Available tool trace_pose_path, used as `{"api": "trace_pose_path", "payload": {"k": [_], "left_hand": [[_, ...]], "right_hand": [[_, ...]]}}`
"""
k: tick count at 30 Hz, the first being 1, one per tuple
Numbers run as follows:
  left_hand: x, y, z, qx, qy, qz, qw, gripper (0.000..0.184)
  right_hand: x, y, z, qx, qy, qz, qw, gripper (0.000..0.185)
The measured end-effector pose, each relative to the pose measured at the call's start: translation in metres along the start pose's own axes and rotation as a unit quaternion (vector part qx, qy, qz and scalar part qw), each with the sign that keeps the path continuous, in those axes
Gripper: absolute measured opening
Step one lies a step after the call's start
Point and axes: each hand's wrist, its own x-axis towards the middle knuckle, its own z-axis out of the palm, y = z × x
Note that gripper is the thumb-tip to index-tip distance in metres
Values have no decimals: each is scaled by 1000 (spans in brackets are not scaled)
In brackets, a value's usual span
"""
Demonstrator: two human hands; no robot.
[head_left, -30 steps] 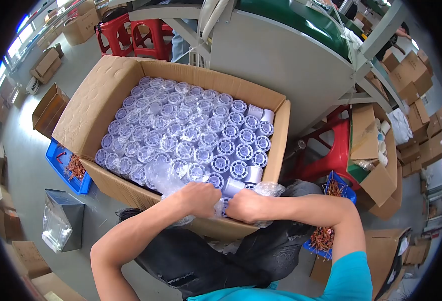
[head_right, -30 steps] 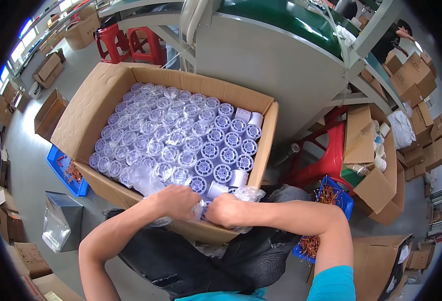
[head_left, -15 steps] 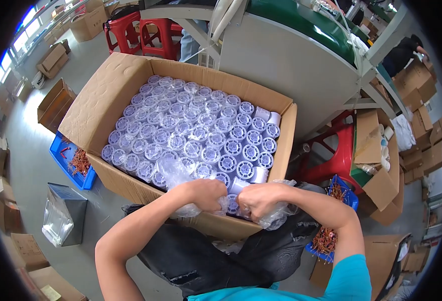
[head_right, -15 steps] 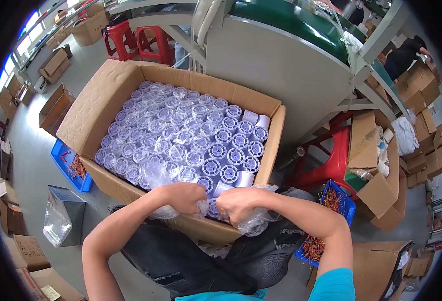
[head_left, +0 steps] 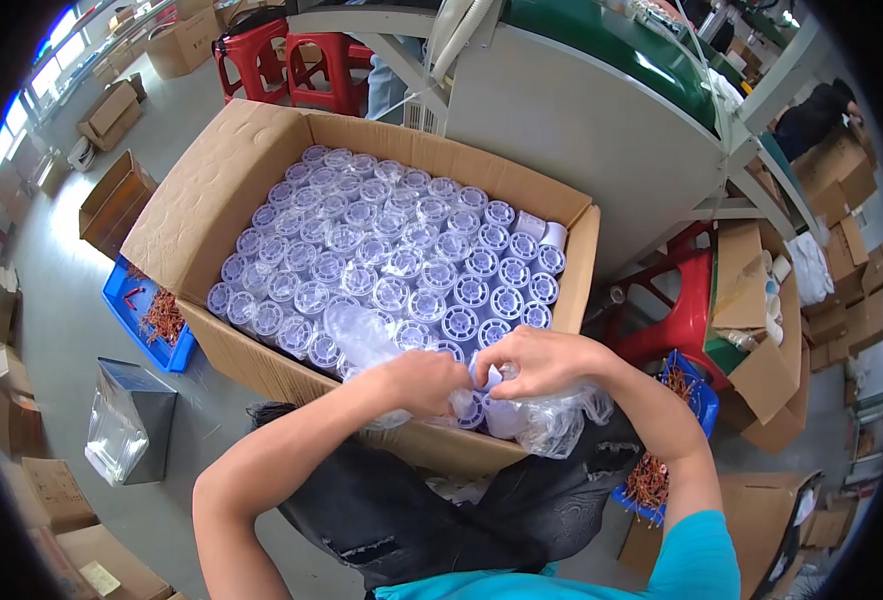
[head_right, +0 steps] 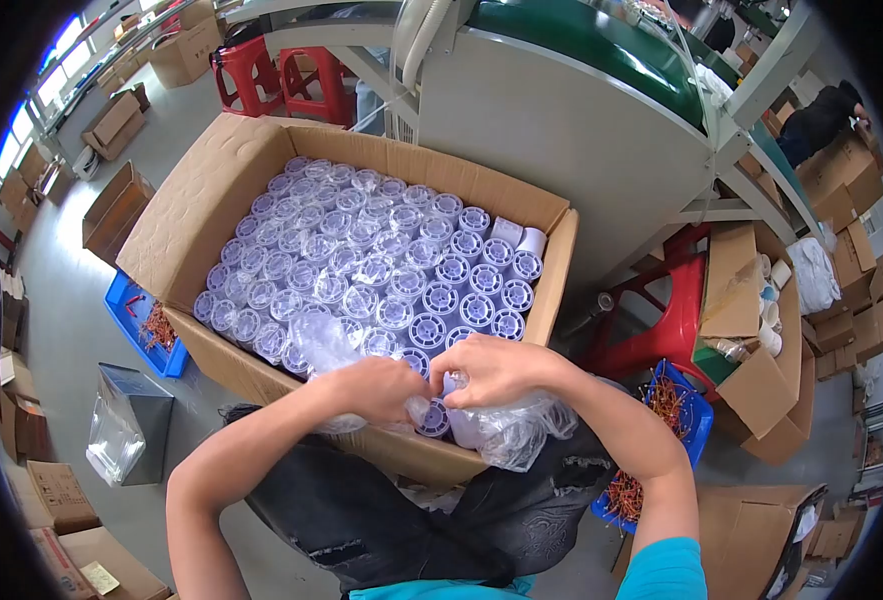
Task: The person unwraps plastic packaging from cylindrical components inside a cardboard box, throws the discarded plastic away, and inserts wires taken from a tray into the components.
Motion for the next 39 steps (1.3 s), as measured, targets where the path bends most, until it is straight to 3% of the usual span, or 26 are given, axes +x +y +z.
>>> {"api": "trace_pose_path", "payload": {"k": [3,8,10,13,15,17,19,23,25,28,31,35,36,37,39], "left_hand": [[20,0,27,93,-49,18,994,32],[37,9,25,104,-69,22,992,23],[38,8,27,98,-62,76,990,22],[35,9,25,83,-93,62,990,28],[33,5,25,51,-90,54,993,29],[27,-1,23,21,-91,48,994,31],[20,-4,20,-47,-22,66,996,31],[19,-9,16,-81,20,92,992,32],[19,-5,12,-114,-46,75,990,35],[19,-1,12,-136,-28,86,987,35],[15,3,4,-206,28,90,974,36],[9,13,-5,-183,20,48,982,38],[9,12,0,-162,26,55,985,39],[10,11,3,-140,31,62,988,39],[11,12,4,-125,35,53,990,38]], "right_hand": [[1,-2,-3,-36,2,32,999,28],[-1,-4,-10,-8,56,38,998,30],[-4,-1,-15,-1,58,50,997,31],[-6,8,-17,-13,62,18,998,33],[-7,11,-11,-99,-67,47,992,35],[-3,21,10,-137,-69,45,987,35],[7,12,22,-216,-162,125,955,34],[11,-2,26,-188,-189,91,960,34],[12,6,32,-174,-173,70,967,32],[14,6,30,-138,-250,28,958,29],[5,3,13,-116,-203,75,969,29],[-8,17,-22,-35,-23,57,997,30],[-10,20,-29,-4,40,66,997,30],[-12,20,-35,-5,40,66,997,30],[-16,19,-43,73,163,88,980,33]]}}
